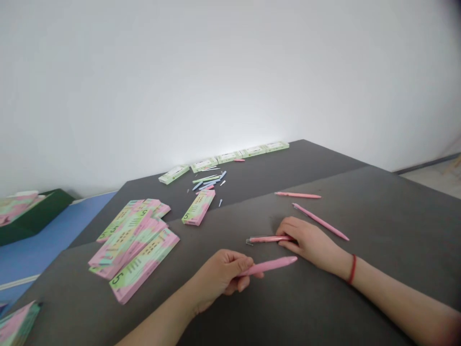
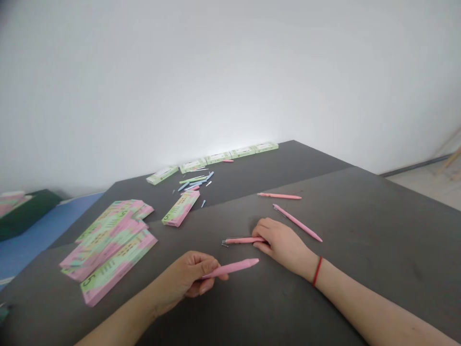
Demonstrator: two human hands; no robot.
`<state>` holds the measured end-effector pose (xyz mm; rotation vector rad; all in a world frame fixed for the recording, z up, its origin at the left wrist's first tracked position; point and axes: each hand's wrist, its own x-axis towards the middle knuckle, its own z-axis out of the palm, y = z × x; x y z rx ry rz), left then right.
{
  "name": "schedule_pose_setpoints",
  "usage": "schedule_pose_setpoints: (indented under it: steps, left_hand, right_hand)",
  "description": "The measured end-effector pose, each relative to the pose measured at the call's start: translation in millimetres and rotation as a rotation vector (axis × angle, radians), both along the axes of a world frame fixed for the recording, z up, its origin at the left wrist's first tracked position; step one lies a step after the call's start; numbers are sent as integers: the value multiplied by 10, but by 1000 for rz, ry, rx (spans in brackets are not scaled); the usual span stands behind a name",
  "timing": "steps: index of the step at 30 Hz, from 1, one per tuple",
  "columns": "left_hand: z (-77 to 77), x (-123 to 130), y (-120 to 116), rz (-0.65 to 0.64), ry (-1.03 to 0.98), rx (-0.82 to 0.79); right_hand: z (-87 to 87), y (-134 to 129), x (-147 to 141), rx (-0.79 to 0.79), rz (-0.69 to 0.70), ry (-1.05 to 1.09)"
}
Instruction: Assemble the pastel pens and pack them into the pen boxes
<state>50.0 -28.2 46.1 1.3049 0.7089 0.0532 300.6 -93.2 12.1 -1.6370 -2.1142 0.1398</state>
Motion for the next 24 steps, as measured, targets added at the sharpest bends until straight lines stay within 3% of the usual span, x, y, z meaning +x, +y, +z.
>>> schedule_pose_setpoints:
  steps: [10,17,19,24]
  left_hand:
    - [-83,34,80,56,2,-1]
    - [-212,7,227,41,121,55]
    - [-210,1,223,19,155,221]
    - [-118,18,116,-61,278,879]
  right_hand:
    - [94,-127,266,84,-156,-136]
    - [61,-306,672,-60,-520,-306]
    - [58,-330,711,-167,-549,-248]
    - [113,-235,504,-306,-438,-35]
